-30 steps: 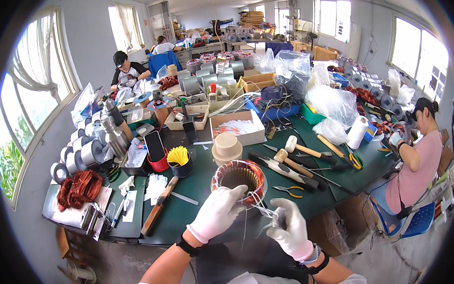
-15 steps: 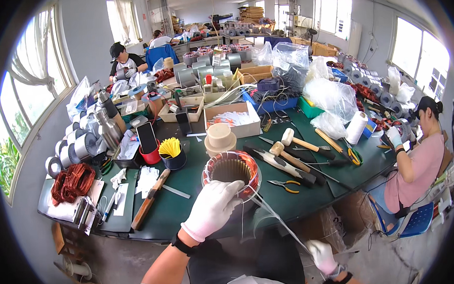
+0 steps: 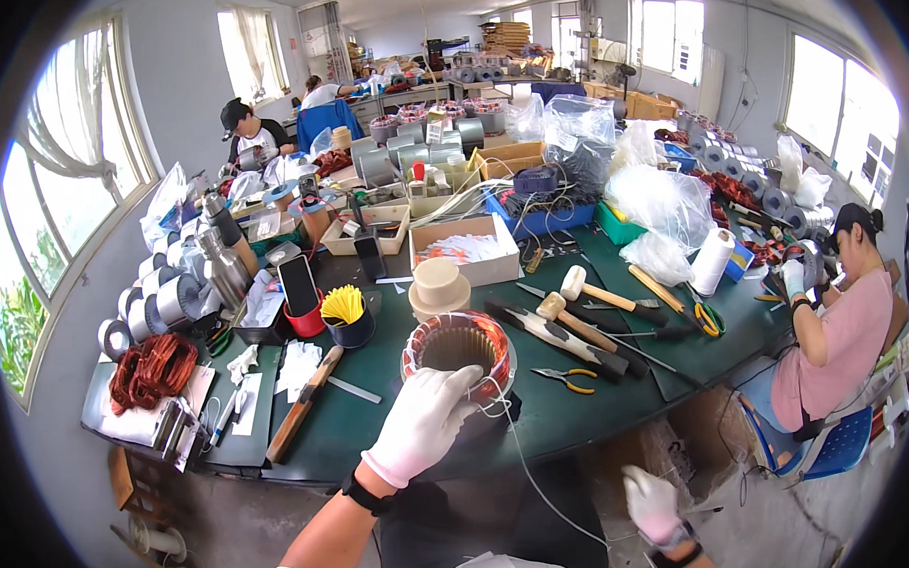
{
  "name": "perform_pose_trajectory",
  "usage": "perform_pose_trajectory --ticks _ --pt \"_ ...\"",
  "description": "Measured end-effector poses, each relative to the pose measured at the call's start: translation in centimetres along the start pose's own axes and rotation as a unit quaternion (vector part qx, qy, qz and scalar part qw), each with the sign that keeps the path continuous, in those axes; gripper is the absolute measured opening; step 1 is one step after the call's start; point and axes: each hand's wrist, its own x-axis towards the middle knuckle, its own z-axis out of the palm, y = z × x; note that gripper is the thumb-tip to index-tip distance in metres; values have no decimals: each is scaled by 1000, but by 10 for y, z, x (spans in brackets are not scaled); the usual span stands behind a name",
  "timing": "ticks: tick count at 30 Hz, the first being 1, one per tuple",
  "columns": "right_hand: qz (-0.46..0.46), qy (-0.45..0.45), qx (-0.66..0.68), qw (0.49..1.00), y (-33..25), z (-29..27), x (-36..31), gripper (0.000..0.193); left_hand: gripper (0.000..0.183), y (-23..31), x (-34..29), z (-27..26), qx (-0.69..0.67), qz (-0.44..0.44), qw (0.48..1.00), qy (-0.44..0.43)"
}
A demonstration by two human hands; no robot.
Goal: Lacing and securing the copper windings of an electric motor stator using a needle and cord.
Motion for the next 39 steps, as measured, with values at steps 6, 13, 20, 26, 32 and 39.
perform_pose_trajectory --ticks 6,13,20,26,32,39 --pt "3 -304 457 836 -175 42 114 31 57 -6 -10 -4 2 -25 1000 17" --pt "-255 -134 427 857 -172 -12 77 17 57 -2 -4 -8 -4 -21 1000 -17" --pt "-157 -165 747 624 -223 25 148 37 41 -25 -13 -6 -2 -7 1000 -5" --pt "-69 -129 752 643 -254 -6 125 31 42 -38 -12 -2 -65 16 997 30" --pt "-47 -85 563 821 -210 22 95 33 40 -16 -4 2 -43 60 997 26" --pt "-407 11 309 859 -214 6 113 17 31 -6 -11 -5 63 -36 997 28"
